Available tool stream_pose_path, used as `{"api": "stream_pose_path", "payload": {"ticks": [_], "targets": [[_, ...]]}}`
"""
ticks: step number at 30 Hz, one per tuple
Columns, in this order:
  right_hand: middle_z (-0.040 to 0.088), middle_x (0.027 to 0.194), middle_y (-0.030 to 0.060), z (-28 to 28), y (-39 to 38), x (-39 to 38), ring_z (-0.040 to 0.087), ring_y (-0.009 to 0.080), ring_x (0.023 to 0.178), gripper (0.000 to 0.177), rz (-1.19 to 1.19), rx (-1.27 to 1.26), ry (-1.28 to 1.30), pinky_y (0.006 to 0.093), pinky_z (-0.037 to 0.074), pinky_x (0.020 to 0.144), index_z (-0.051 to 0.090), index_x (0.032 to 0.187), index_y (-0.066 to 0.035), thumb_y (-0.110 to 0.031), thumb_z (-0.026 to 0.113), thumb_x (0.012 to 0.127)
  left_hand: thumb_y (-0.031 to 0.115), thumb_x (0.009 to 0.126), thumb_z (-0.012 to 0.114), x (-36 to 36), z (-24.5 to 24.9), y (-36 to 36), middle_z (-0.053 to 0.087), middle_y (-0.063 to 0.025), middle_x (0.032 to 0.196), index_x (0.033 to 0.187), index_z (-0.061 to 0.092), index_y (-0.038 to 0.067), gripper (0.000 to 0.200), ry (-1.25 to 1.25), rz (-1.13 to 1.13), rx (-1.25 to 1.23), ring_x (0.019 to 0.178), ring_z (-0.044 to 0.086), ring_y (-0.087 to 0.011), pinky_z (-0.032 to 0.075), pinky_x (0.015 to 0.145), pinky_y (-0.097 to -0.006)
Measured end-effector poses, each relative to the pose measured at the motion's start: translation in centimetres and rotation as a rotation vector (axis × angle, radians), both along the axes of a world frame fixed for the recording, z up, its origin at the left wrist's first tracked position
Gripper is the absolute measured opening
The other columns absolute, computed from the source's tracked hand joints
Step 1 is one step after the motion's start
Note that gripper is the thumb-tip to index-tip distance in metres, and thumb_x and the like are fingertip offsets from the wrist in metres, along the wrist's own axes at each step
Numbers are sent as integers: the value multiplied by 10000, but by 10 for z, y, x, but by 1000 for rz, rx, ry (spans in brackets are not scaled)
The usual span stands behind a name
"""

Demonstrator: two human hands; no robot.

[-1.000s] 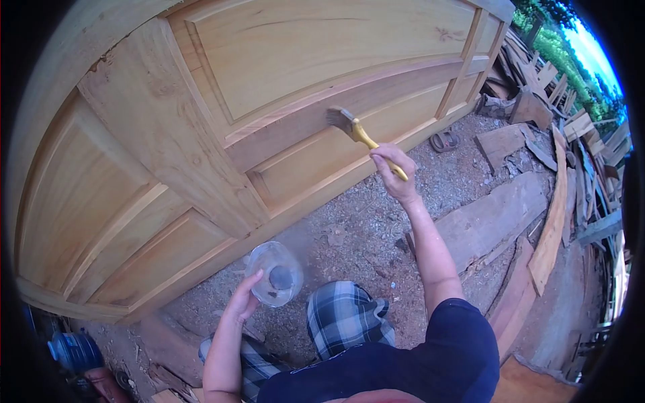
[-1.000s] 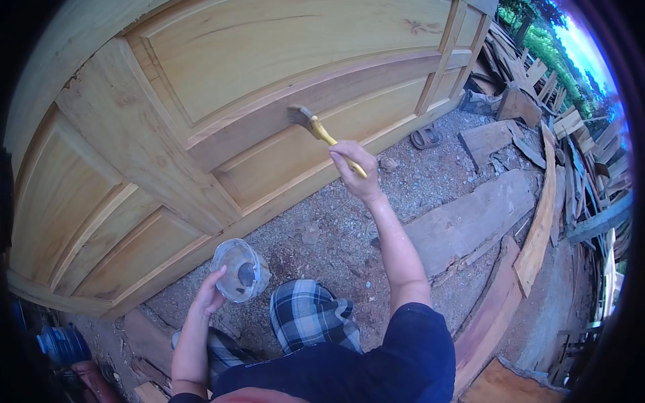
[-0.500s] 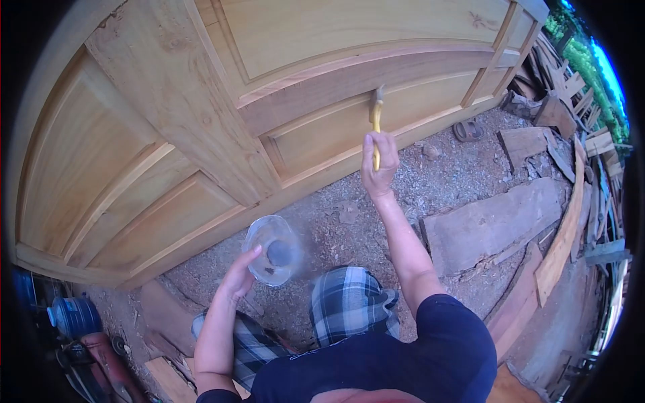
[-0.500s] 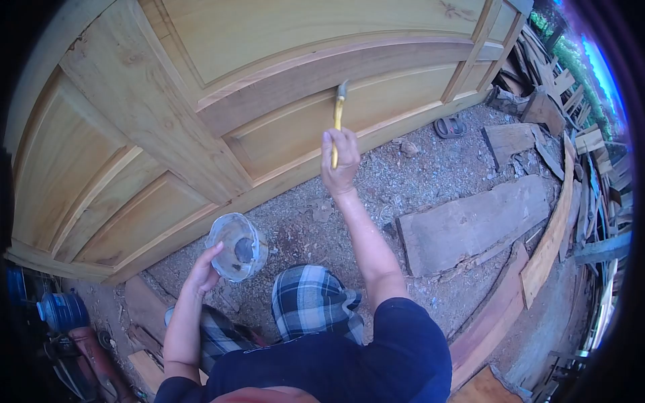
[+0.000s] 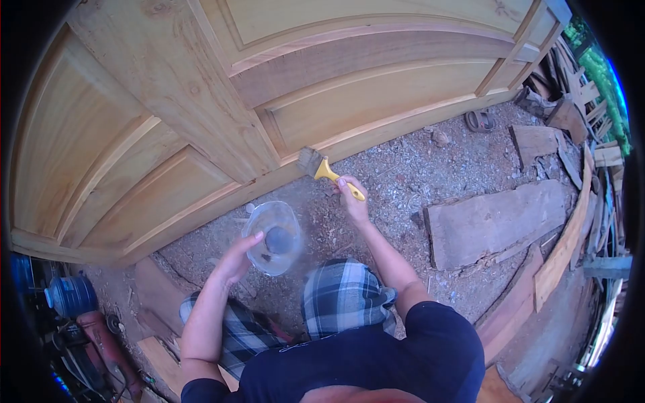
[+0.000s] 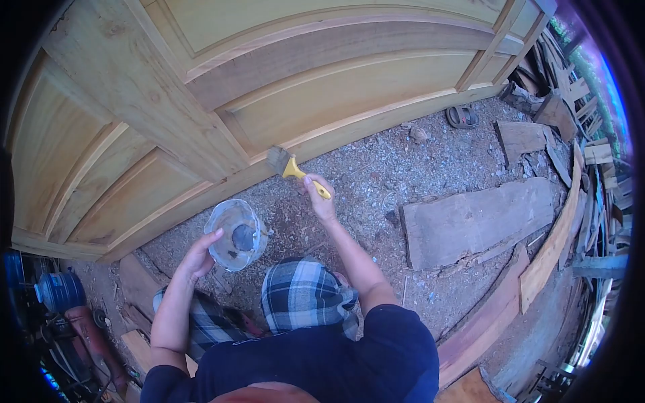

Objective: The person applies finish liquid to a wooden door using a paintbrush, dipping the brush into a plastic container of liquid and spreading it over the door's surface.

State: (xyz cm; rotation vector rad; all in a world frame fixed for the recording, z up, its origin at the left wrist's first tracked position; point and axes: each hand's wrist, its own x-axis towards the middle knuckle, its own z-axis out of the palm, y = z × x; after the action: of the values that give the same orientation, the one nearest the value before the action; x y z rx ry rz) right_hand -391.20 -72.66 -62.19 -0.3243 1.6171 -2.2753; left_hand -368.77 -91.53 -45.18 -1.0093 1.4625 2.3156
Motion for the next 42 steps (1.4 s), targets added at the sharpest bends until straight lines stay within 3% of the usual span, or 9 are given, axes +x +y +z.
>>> {"api": "stream_pose_path", "payload": {"ticks": [4,9,14,22,24,27,36,39,42], "targets": [[636,870,23,25,26,-49,582,84,772,168,-89,239,349,232,466,677,669,957,10,-155,639,961,433,899,661,1,-7,-7,546,-111,1353,1433,429,45,700,-51,8,11,1270,496,-251,356,1083,-435],[631,891,27,25,110,-170,596,84,774,158,-427,176,292,225,495,664,663,976,0,-156,641,964,416,897,670,3,7,-3,548,-115,1358,1433,427,40,699,-20,37,-24,1261,508,-252,374,1078,-440],[664,837,53,0,152,-259,594,115,738,214,-736,505,453,284,484,665,672,1009,-24,-231,625,975,402,892,680,5,3,-4,540,-123,1383,1426,440,27,696,8,8,-9,1270,506,-259,367,1093,-437],[600,1001,163,89,-14,-15,579,316,861,122,-328,386,947,391,482,741,649,968,-27,-72,699,866,427,895,669,-14,-12,-5,564,-118,1357,1428,440,43,695,-82,-22,-23,1254,524,-254,403,1058,-443],[617,1064,160,100,-22,7,587,307,889,181,117,100,1068,376,490,746,658,1006,-38,-70,721,839,430,898,664,-15,-23,-6,566,-118,1353,1426,444,47,688,-117,-31,-8,1248,529,-255,414,1047,-448],[631,1106,155,110,-1,-30,595,297,889,198,186,128,1171,367,498,747,679,1016,-46,-79,735,829,436,902,656,-14,-25,-5,568,-122,1350,1426,445,51,683,-135,-28,-11,1241,537,-261,428,1032,-459],[680,954,108,101,139,-238,637,194,857,129,-674,465,712,302,499,750,679,1003,-8,-117,647,943,454,892,662,3,-26,-14,548,-136,1366,1438,429,48,718,-76,-31,-30,1234,544,-277,445,1012,-486],[672,919,126,128,103,-228,634,261,835,138,-932,512,894,374,494,751,675,994,-28,-150,637,941,465,895,654,-3,-30,-14,549,-144,1359,1437,423,43,725,-163,-25,-53,1225,549,-285,450,1003,-498],[571,871,111,166,17,-134,530,271,767,85,-698,690,1011,413,434,668,659,927,-65,-149,641,922,480,900,642,-11,-36,-14,552,-147,1352,1436,417,40,729,-152,-33,-67,1219,552,-294,457,990,-512]]}}
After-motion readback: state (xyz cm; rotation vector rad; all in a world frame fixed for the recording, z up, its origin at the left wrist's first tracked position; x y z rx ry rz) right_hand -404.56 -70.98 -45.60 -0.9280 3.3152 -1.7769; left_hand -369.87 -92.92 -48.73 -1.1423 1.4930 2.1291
